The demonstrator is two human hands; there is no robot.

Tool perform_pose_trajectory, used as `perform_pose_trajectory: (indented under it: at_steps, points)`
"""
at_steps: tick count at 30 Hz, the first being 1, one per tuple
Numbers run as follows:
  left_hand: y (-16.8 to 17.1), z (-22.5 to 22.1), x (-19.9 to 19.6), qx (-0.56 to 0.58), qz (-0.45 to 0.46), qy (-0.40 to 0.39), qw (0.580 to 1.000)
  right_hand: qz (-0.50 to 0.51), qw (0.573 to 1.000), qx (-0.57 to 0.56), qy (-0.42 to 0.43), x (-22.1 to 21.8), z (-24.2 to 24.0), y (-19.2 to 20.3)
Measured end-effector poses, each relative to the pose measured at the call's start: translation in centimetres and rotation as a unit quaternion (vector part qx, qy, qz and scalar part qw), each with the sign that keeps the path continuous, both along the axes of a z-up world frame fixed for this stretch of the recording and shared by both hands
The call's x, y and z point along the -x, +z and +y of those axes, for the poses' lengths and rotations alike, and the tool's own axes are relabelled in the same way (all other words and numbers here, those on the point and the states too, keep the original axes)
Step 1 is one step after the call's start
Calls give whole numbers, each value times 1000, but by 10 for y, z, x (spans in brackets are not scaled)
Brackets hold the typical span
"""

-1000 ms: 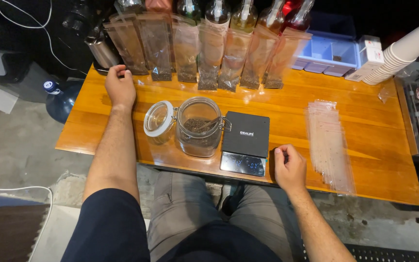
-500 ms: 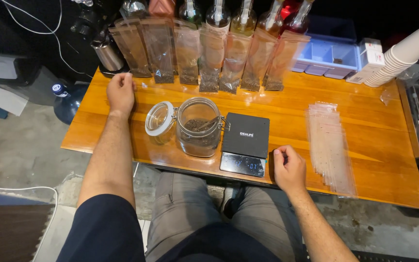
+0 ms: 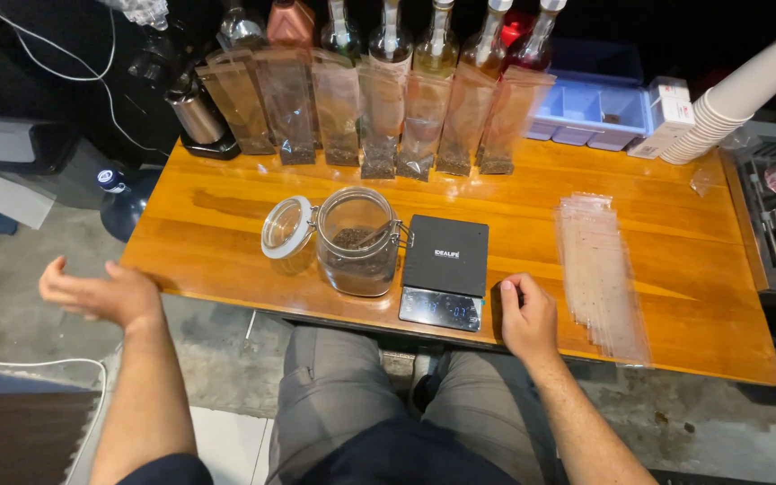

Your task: The person scoops dried leaves from a glass jar using a spoon and places them into small plastic bags on a digital scale to weigh them. They fill multiple bags one at a time and set them on the desk.

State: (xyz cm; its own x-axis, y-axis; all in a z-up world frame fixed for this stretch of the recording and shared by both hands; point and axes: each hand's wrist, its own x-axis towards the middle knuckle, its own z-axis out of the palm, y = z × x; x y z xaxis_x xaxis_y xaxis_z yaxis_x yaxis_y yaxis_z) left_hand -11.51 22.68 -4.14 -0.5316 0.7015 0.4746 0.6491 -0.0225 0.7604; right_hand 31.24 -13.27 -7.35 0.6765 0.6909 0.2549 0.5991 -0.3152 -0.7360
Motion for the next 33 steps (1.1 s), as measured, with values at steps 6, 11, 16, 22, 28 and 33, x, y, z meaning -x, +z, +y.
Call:
perform_pose_trajectory:
  at_steps: [6,11,16,22,28,33]
  points:
    - [-197,3,124,15,-73,132,988,-19,999,-29,8,0,-4,-5]
    - [-279,-71,170,495,-75,-136,855,-42,996,-81,9,5,-14,2]
    - [-315,-125,136,672,34,-330,662,-155,984,-68,-61,-30,-57,24]
    - [-295,-131,75,591,162,-418,671,-139,956,152,-206,-95,-111,26]
    - [-261,-126,31,409,145,-419,798,42,945,247,-211,-113,-133,2]
    - [-195,-144,2,310,123,-501,798,13,953,153,-262,-89,-121,38]
